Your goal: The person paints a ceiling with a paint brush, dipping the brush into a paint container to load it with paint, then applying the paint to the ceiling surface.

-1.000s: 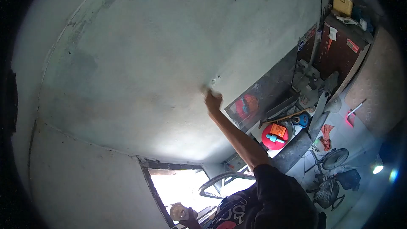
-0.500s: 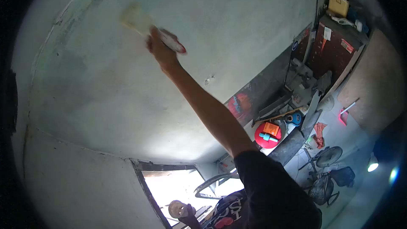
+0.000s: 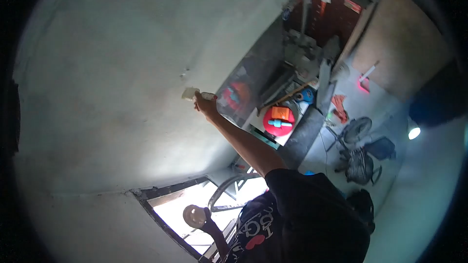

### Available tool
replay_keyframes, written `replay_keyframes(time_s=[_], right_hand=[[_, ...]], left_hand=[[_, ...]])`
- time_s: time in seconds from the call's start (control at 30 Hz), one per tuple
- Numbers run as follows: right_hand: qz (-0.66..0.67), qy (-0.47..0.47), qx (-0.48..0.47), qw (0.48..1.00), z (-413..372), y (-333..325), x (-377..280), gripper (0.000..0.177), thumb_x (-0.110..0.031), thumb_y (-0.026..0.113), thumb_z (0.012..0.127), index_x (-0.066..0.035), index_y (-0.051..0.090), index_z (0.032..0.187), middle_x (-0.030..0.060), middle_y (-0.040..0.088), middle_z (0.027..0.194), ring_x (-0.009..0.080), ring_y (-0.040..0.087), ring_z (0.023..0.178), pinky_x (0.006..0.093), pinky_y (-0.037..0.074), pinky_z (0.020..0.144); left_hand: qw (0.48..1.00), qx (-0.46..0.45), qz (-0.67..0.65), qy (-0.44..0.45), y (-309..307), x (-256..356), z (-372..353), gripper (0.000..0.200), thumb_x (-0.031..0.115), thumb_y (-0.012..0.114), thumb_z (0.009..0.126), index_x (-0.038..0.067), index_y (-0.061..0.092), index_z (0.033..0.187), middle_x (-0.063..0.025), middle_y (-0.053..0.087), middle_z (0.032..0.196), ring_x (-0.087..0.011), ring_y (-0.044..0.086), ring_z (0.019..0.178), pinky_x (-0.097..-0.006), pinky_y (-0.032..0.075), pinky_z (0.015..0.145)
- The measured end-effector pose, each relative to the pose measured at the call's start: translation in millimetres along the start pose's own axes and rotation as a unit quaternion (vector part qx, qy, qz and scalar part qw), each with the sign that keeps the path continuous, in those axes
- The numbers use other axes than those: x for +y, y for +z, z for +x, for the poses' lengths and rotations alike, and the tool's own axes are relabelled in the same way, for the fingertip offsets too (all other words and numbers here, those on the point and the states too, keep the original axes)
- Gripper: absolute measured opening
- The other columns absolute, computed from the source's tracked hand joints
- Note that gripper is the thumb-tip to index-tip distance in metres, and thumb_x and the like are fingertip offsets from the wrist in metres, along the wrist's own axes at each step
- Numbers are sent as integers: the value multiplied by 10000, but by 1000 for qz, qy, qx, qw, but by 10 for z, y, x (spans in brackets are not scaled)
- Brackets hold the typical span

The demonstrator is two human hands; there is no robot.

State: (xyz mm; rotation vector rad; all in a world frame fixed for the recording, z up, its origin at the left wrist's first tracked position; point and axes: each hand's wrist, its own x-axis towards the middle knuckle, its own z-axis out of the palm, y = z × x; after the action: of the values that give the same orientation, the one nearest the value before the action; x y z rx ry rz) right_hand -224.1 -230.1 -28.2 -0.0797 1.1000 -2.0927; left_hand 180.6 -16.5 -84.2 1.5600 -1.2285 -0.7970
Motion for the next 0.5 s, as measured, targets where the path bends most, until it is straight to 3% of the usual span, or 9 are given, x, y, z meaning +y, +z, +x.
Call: replay_keyframes(time_s=[0.07, 0.13, 0.2, 0.27, 0.33, 0.37, 0.43, 0.47, 0.5], right_hand=[[-42, 26, -25, 998, -255, -420, 121, 319, -267, 564, 899, -47, 548, 668, 50, 548, 577, 127, 518, 462, 256, 404, 417], [-31, 45, -23, 998, -681, -821, 86, 359, -305, 548, 899, -59, 538, 638, 36, 528, 537, 109, 499, 432, 251, 375, 409], [-19, 76, -9, 997, -1080, -1294, 168, 356, -304, 526, 906, -59, 545, 649, 29, 513, 550, 105, 481, 447, 249, 371, 429], [15, 121, 51, 991, -1498, -1740, 153, 300, -310, 586, 882, -50, 578, 732, 37, 533, 624, 119, 524, 538, 238, 399, 477], [46, 108, 23, 993, -1913, -2094, 6, 299, -308, 592, 882, -35, 581, 762, 51, 550, 629, 133, 540, 560, 249, 421, 507], [58, 139, 152, 977, -2071, -2218, 70, 321, -331, 586, 884, -30, 579, 769, 59, 560, 630, 135, 544, 570, 238, 419, 522], [78, 122, 152, 978, -2447, -2538, 81, 343, -349, 586, 881, -24, 582, 770, 59, 568, 642, 140, 542, 563, 254, 423, 517], [92, 107, 145, 979, -2587, -2672, 69, 365, -367, 587, 877, -18, 586, 770, 60, 576, 654, 146, 540, 555, 270, 427, 511], [97, 99, 159, 978, -2696, -2778, 90, 365, -367, 587, 877, -18, 586, 770, 60, 576, 654, 146, 540, 555, 270, 427, 511]], left_hand=[[998, -45, -1, 47, 141, -127, 105, 774, 93, 820, 629, -12, 394, 1266, -158, 524, 1183, -267, 540, 1050, -385, 452, 931], [997, -67, 19, 26, 305, -372, 179, 729, 106, 813, 644, -17, 422, 1248, -157, 534, 1175, -258, 546, 1041, -380, 454, 921], [992, -118, 42, -8, 583, 301, 60, 708, 135, 805, 666, -16, 430, 1247, -157, 544, 1164, -256, 551, 1033, -387, 456, 908], [987, -144, 67, 36, 731, 188, 134, 678, 152, 797, 685, -14, 444, 1239, -159, 556, 1148, -251, 555, 1027, -387, 456, 897], [982, -171, 60, 45, 836, 206, 137, 618, 180, 778, 716, -17, 475, 1217, -157, 564, 1149, -247, 559, 1020, -386, 455, 889], [979, -192, 66, 2, 860, 204, 162, 647, 198, 775, 720, -25, 454, 1236, -168, 547, 1174, -256, 541, 1050, -393, 441, 908], [967, -220, 80, -98, 918, 279, 212, 687, 241, 778, 721, -34, 436, 1250, -182, 524, 1208, -278, 538, 1062, -409, 427, 925], [964, -234, 82, -95, 944, 235, 251, 687, 241, 778, 721, -34, 436, 1250, -182, 524, 1208, -278, 538, 1062, -409, 427, 925], [970, -203, 116, -70, 980, 131, 298, 620, 282, 773, 723, -43, 498, 1173, -178, 578, 1105, -273, 573, 979, -408, 459, 860]])
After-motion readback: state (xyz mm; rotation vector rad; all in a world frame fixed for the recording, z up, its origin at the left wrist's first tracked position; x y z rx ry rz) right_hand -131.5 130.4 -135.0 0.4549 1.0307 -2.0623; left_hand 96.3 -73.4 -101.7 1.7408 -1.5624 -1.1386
